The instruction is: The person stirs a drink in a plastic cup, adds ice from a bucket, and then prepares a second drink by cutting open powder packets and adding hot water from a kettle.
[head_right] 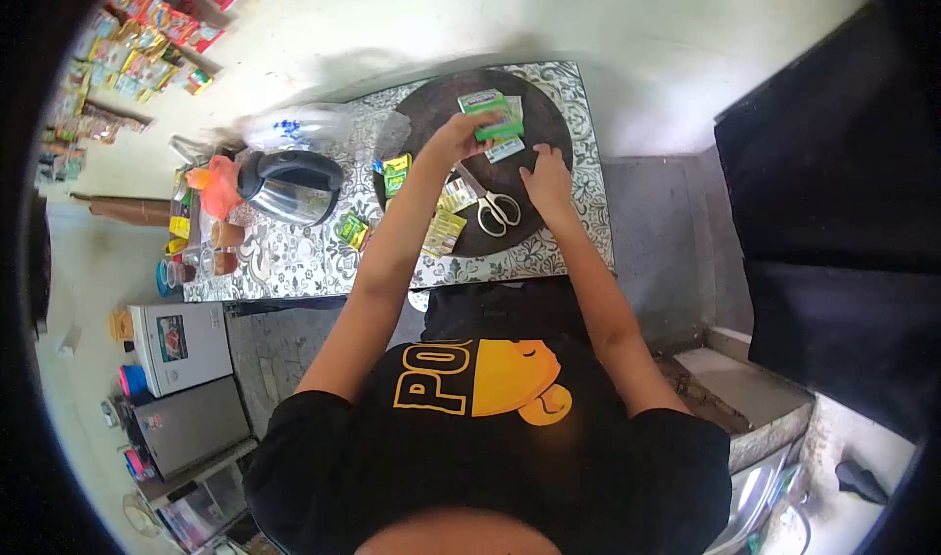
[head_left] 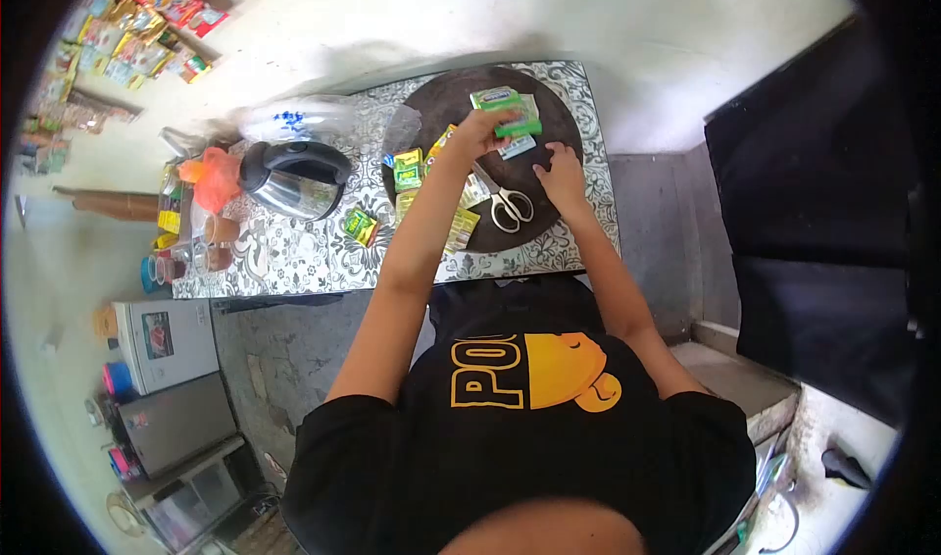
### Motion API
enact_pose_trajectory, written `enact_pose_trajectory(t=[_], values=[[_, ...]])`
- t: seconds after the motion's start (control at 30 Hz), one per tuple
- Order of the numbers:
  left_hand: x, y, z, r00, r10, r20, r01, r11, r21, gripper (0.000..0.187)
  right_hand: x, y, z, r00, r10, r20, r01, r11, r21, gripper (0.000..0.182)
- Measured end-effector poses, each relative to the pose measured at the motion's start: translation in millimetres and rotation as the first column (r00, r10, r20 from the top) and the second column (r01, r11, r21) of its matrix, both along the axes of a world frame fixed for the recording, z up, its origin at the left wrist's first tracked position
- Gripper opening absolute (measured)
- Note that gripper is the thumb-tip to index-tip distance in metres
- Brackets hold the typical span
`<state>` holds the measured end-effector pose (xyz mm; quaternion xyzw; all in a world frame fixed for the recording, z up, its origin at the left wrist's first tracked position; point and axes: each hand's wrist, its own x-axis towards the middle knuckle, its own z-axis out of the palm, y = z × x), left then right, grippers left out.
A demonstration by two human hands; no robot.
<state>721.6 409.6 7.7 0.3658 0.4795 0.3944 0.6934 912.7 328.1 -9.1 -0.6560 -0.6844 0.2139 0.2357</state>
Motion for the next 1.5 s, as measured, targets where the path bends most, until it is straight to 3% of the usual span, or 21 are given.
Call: enact_pose_trajectory(t=[0.03,0.07,0.1,0.13,0.17,0.23,0.37,0.5,0.57,0.63,0.77,0.83,0.97,1.07,1.13,1.23,1.3,1.33,1.4,1.43,1.5], values=[[-8.6,8.0,11.4,0.980,0.078,0.181,-0.044,0.982,-0.184,0.053,-4.6,4.5,2.4,1.000,0.008,0.014,-0.008,0.999,0.047,0.051],[-20.8,13.8,22.2,0.979,0.093,0.180,-0.061,0.983,-0.175,0.053,-10.1,11.1,4.8,0.999,-0.009,-0.032,0.010,1.000,0.026,0.056],[-34.0,16.2,34.2,0.801,0.323,0.503,-0.165,0.928,-0.334,0.055,-15.7,18.7,4.3,0.999,0.009,-0.032,-0.008,0.999,0.032,0.056],[-41.8,13.4,44.3,0.471,0.530,0.705,-0.186,0.841,-0.507,0.057,-21.8,25.1,3.6,1.000,0.004,0.014,-0.005,0.999,0.045,0.058],[-45.8,7.0,51.4,0.460,0.535,0.708,-0.202,0.840,-0.504,0.057,-28.5,31.4,3.3,0.998,-0.001,0.059,-0.003,0.998,0.063,0.060],[-55.4,-6.7,60.9,0.240,0.676,0.697,-0.503,0.701,-0.506,0.055,-41.0,38.8,5.4,0.994,0.019,0.109,-0.025,0.998,0.057,0.063],[-78.4,-36.6,22.3,0.419,0.586,0.694,-0.505,0.785,-0.358,0.047,-62.7,54.2,4.2,0.982,-0.064,0.175,0.051,0.995,0.081,0.063],[-82.0,-78.1,-14.2,0.437,0.598,0.672,-0.541,0.772,-0.334,0.049,-73.0,77.7,1.5,0.976,-0.201,0.078,0.199,0.979,0.034,0.060],[-76.7,-101.8,-15.6,0.632,0.540,0.556,-0.521,0.827,-0.212,0.059,-75.1,88.2,-2.3,0.973,-0.227,0.038,0.227,0.974,0.010,0.056],[-70.7,-116.7,-13.5,0.630,0.541,0.557,-0.524,0.826,-0.210,0.063,-78.8,98.7,-4.3,0.982,-0.180,-0.063,0.177,0.983,-0.047,0.055],[-56.0,-132.9,-7.4,0.639,0.570,0.516,-0.560,0.805,-0.197,0.050,-83.2,109.9,-3.4,0.945,-0.220,-0.243,0.170,0.963,-0.209,0.056],[-50.1,-140.6,1.4,0.759,0.537,0.368,-0.561,0.826,-0.048,0.035,-84.7,110.0,5.0,0.920,-0.280,-0.275,0.188,0.930,-0.317,0.058],[-55.3,-153.0,8.1,0.872,0.440,0.217,-0.444,0.896,-0.032,0.030,-85.5,109.4,4.0,0.939,-0.310,-0.149,0.259,0.923,-0.285,0.045],[-57.6,-153.8,1.4,0.876,0.467,0.122,-0.467,0.884,-0.031,0.029,-75.5,121.0,-37.3,0.917,-0.149,-0.369,0.042,0.959,-0.282,0.039],[-60.9,-150.2,-3.3,0.859,0.498,0.121,-0.497,0.867,-0.041,0.035,-72.2,90.0,-25.6,0.612,0.012,-0.791,-0.247,0.953,-0.176,0.028],[-55.7,-141.7,11.9,0.832,0.455,0.316,-0.430,0.890,-0.152,0.039,-69.5,17.4,32.2,0.560,-0.115,-0.820,-0.278,0.907,-0.317,0.021],[-41.4,-137.8,33.4,0.789,0.504,0.351,-0.462,0.864,-0.200,0.039,-60.9,-12.6,28.8,0.398,-0.222,-0.890,-0.466,0.787,-0.404,0.019],[-41.0,-128.2,30.0,0.824,0.432,0.366,-0.409,0.901,-0.142,0.038,-56.2,-22.9,29.8,0.404,-0.245,-0.882,-0.452,0.784,-0.425,0.019],[-39.6,-113.4,20.2,0.891,0.354,0.284,-0.355,0.934,-0.052,0.028,-46.5,-34.9,31.9,0.587,0.072,-0.806,-0.392,0.897,-0.205,0.019],[-41.1,-110.4,14.5,0.892,0.349,0.288,-0.345,0.936,-0.067,0.028,-42.1,-34.8,30.2,0.596,0.056,-0.801,-0.381,0.898,-0.220,0.019],[-44.2,-110.7,10.6,0.974,0.209,0.089,-0.223,0.957,0.187,0.024,-36.1,-33.9,28.3,0.719,0.191,-0.669,-0.398,0.902,-0.169,0.022]])
